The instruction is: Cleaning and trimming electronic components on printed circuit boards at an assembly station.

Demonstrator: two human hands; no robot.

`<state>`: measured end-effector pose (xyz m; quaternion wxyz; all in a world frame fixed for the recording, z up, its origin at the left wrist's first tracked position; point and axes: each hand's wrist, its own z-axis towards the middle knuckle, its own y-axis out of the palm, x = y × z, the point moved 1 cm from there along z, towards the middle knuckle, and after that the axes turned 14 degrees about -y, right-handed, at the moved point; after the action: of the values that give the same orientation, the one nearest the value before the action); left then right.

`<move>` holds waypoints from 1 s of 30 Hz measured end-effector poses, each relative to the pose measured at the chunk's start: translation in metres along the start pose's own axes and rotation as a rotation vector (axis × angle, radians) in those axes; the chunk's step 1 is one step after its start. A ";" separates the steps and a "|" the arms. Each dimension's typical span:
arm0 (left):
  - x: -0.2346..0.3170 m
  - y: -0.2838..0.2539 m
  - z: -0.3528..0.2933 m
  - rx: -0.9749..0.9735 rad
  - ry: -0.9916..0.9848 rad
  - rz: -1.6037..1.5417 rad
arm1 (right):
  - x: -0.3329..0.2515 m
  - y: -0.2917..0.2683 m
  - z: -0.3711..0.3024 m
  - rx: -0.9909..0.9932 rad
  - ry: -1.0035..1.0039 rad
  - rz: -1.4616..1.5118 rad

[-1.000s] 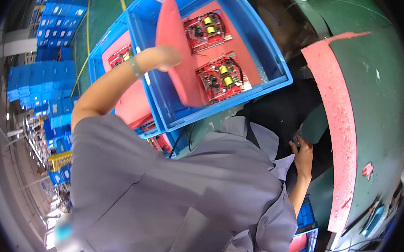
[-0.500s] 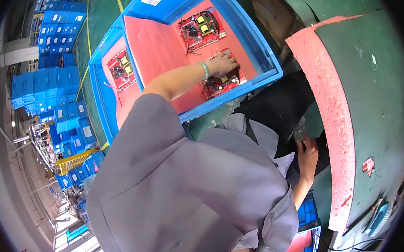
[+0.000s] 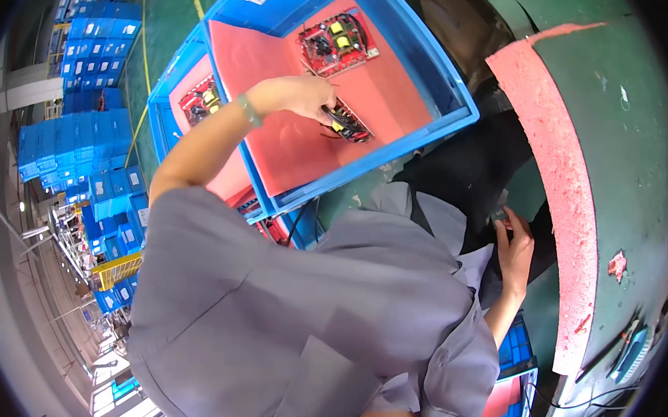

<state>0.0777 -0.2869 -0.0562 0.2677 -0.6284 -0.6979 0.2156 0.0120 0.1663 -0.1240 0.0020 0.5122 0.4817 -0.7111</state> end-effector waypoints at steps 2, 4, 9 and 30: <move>0.012 -0.031 -0.037 0.241 0.026 -0.025 | -0.020 -0.008 0.013 -0.019 -0.088 -0.004; 0.026 -0.067 -0.074 0.493 0.022 -0.067 | -0.057 -0.019 0.026 -0.063 -0.044 0.145; 0.064 -0.125 -0.169 1.196 -0.265 -0.504 | -0.097 -0.018 0.039 -0.054 -0.445 0.150; 0.343 -0.104 0.037 1.595 1.005 -0.111 | -0.095 -0.113 -0.120 0.477 0.128 0.003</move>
<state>-0.0486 0.0431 0.0170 0.8981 -0.2450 -0.1764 0.3199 0.0879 0.2629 0.0211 -0.1485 0.5430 0.2986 -0.7707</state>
